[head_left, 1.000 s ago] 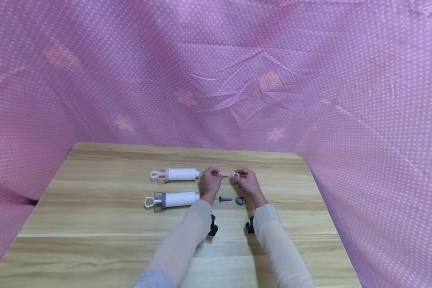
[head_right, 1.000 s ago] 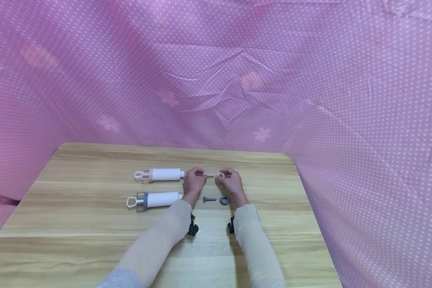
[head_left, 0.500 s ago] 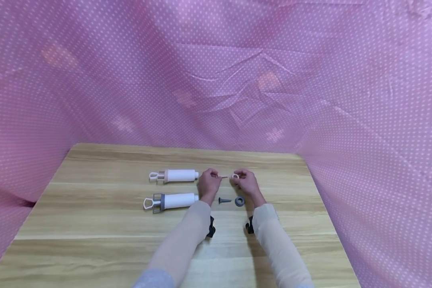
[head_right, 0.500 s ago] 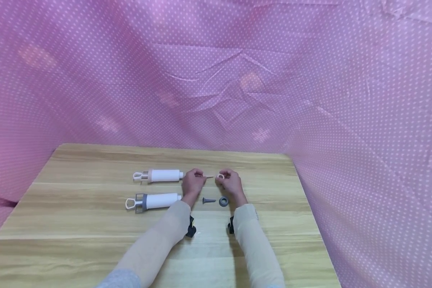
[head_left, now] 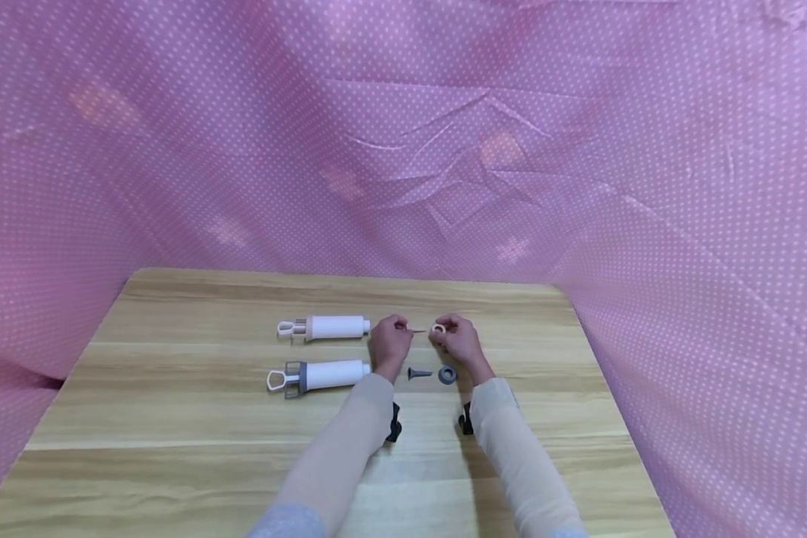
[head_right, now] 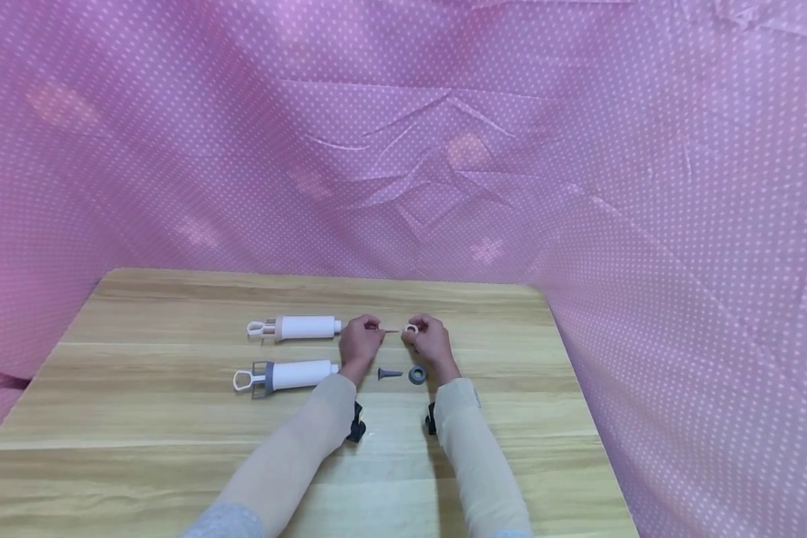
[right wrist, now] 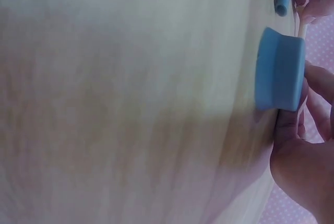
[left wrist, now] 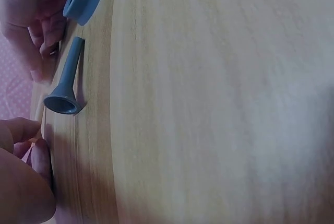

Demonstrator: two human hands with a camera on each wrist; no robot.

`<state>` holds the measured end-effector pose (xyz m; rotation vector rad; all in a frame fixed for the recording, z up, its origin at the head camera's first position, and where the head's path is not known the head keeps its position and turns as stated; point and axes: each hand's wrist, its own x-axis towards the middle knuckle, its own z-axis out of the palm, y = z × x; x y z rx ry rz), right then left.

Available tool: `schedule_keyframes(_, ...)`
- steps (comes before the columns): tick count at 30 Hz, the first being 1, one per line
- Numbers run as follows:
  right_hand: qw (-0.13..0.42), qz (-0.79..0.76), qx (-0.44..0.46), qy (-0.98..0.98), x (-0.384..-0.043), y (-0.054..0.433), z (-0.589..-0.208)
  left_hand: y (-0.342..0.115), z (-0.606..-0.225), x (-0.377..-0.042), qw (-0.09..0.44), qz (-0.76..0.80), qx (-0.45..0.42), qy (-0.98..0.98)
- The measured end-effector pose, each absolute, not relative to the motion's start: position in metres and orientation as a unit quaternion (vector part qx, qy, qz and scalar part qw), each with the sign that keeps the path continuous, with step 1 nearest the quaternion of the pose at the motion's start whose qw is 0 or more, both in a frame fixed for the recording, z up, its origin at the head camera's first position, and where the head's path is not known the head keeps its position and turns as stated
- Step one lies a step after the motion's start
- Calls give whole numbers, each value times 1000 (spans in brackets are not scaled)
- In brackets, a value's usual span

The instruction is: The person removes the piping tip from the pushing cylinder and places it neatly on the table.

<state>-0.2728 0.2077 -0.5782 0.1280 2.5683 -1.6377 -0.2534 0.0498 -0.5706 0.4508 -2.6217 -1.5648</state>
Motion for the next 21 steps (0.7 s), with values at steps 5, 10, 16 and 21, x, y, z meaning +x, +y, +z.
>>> schedule_keyframes(5,46,-532,48,844,-273,207,-577,49,-572,-254,27,-506,146,-849)
schedule_keyframes(10,42,-542,47,838,-270,208,-575,45,-572,-255,13,-513,144,-846)
schedule_keyframes(16,51,-559,44,826,-269,213,-572,41,-563,-251,8,-510,138,-849)
schedule_keyframes(21,57,-567,41,821,-266,214,-566,36,-549,-250,16,-529,111,-841)
